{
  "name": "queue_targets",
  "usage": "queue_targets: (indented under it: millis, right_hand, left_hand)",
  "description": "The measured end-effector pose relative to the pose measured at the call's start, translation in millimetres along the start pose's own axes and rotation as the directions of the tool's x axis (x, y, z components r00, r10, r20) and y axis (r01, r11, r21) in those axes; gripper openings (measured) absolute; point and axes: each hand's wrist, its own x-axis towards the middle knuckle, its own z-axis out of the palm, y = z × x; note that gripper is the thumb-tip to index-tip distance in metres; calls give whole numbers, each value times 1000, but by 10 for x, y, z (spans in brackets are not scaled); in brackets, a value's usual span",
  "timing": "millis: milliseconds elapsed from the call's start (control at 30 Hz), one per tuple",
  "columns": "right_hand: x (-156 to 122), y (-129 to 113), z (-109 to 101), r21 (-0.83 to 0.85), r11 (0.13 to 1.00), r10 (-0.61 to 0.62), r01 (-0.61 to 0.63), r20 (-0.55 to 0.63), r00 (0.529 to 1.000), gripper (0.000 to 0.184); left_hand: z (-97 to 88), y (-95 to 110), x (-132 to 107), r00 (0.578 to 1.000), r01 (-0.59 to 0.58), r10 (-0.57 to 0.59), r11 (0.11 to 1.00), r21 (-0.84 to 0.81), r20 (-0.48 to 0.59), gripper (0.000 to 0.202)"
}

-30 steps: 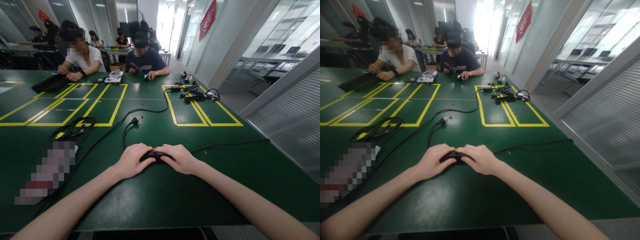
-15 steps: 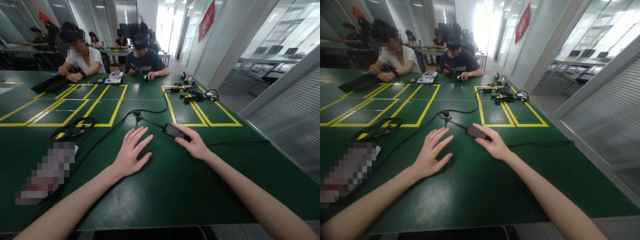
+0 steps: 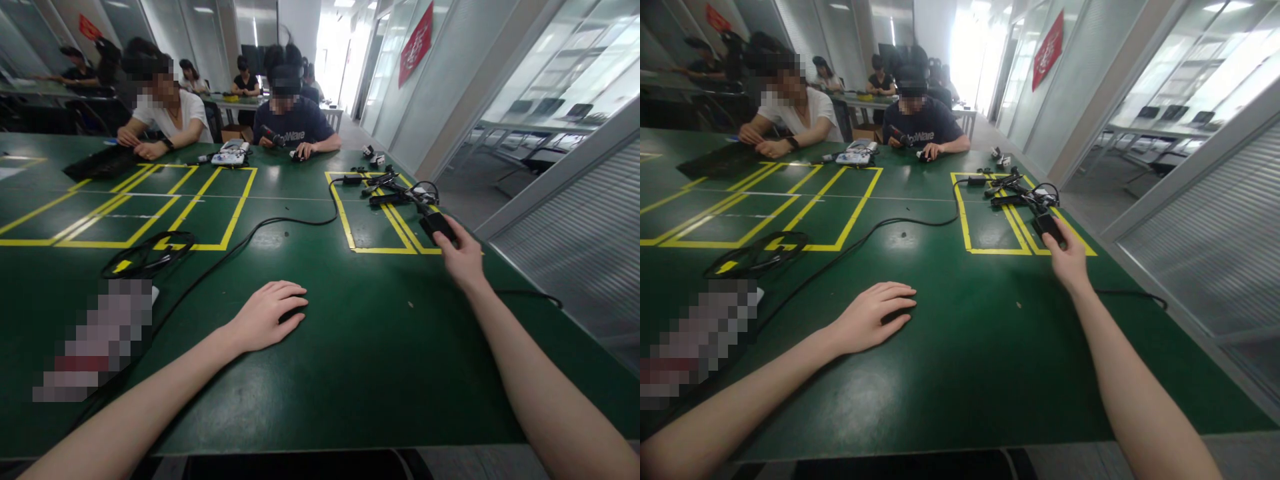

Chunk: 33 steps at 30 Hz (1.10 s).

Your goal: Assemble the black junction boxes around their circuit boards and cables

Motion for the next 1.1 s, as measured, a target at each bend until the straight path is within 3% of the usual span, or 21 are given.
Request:
queue_targets:
  millis: [233, 467, 600, 800, 1000, 1100]
  right_hand:
    - [-56, 85, -80, -265, 960, 147, -95, 185, 972, 61]
    - [3, 242, -136, -414, 899, 193, -145, 75, 978, 58]
    - [4, 316, -126, -397, 903, 198, -166, 42, 979, 58]
    - [-2, 331, -154, -335, 942, 36, -1, 100, 994, 62]
    - [6, 307, -169, -330, 930, 186, -164, 35, 982, 63]
    - [17, 338, -186, -292, 939, 191, -182, 1, 982, 62]
  left_hand:
    - [13, -20, -15, 1000, 7, -7, 1000, -20, 13, 23]
    - [-10, -3, -13, 1000, 13, -12, 999, -31, 28, 23]
    - [-15, 5, -13, 999, 24, -23, 999, -35, 34, 24]
    - [-15, 5, -18, 999, 27, -25, 998, -51, 31, 24]
    - [-10, 6, -19, 999, 18, -17, 999, -41, 30, 23]
    - [-5, 5, -22, 1000, 16, -15, 999, -42, 23, 23]
